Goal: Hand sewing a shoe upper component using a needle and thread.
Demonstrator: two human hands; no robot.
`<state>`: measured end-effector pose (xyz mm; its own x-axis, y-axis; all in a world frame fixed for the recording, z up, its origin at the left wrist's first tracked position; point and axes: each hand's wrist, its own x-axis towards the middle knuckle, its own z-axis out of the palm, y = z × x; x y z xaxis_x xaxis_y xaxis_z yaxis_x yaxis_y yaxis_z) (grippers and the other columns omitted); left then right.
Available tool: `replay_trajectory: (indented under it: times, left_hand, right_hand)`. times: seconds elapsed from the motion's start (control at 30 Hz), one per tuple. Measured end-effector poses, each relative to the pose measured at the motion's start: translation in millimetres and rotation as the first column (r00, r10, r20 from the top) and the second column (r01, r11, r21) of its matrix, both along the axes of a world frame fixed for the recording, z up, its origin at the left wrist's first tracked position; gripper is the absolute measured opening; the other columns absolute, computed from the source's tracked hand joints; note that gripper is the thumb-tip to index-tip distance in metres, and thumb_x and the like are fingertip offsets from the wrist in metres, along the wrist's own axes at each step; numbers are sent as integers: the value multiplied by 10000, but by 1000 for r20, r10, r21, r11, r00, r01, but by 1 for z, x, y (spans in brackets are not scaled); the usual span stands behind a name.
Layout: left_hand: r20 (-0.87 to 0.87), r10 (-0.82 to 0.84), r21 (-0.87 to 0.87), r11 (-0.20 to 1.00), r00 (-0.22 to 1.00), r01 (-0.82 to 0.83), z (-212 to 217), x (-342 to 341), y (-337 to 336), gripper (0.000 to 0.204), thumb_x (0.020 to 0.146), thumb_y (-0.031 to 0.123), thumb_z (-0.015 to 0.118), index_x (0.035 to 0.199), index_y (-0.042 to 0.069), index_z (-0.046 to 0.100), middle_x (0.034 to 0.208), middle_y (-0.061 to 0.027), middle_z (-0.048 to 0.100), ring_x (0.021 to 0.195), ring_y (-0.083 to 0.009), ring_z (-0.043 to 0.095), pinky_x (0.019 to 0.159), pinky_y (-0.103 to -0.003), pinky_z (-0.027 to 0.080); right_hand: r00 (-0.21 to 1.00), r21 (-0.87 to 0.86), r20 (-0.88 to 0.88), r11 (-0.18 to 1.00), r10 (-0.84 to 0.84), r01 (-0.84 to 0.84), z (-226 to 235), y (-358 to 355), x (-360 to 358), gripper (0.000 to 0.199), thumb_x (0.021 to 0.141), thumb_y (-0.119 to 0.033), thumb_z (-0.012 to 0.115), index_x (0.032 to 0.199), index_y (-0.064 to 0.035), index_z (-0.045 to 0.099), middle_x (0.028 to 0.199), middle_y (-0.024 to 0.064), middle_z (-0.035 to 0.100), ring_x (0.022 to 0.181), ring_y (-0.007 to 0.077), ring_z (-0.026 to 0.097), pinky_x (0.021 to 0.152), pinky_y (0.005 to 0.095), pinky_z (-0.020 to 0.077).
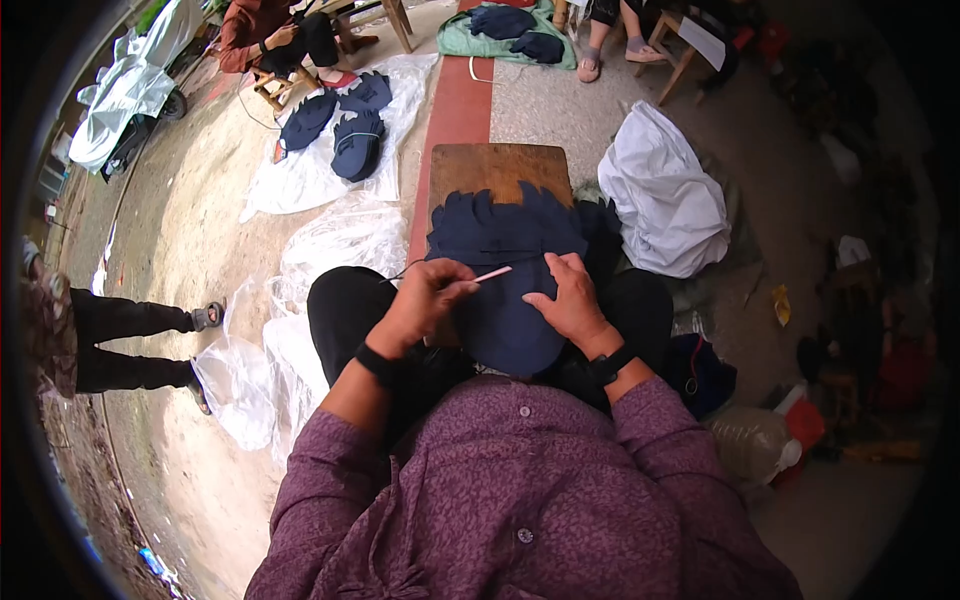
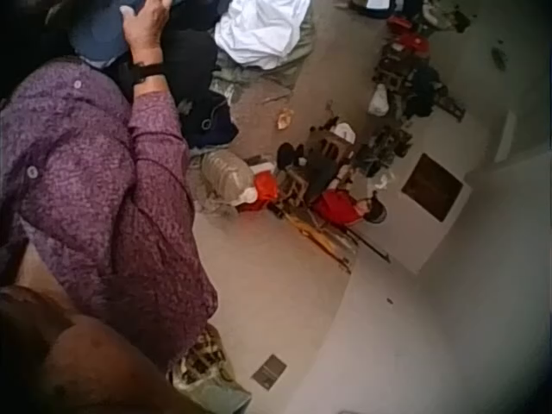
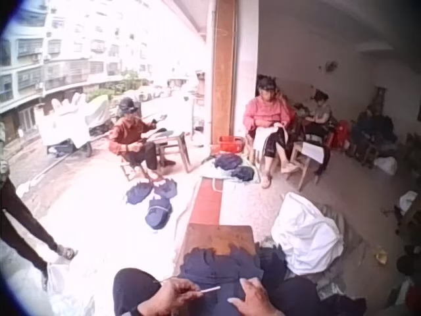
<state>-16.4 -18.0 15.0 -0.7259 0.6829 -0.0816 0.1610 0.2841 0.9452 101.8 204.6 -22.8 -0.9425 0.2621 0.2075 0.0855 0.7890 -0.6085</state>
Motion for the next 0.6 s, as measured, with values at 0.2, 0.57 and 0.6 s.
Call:
replay_trajectory:
  times: [0.2,0.57,0.6]
  left_hand:
    - [-118,-157,-128,982,981,141,-4,-5,39,65,807,46,683,852,1,698,763,-105,670,727,-168,641,674,-291,503]
    - [-308,-276,-321,931,910,173,-3,-12,58,93,765,80,630,748,18,698,746,-201,649,726,-368,649,676,-393,526]
    - [-312,-288,-348,922,905,173,0,-11,60,93,761,85,630,745,20,694,749,-203,647,728,-375,644,677,-404,524]
  right_hand:
    - [996,-183,19,980,84,-79,0,12,3,691,644,-163,838,1217,73,534,1062,198,552,989,351,577,885,373,485]
    - [997,-160,-54,985,51,-59,-3,3,3,693,593,-98,858,1204,60,572,951,155,549,867,301,570,782,348,489]
    - [997,-164,-53,985,50,-58,-3,3,2,693,593,-98,858,1204,60,572,951,155,549,867,301,570,782,348,489]
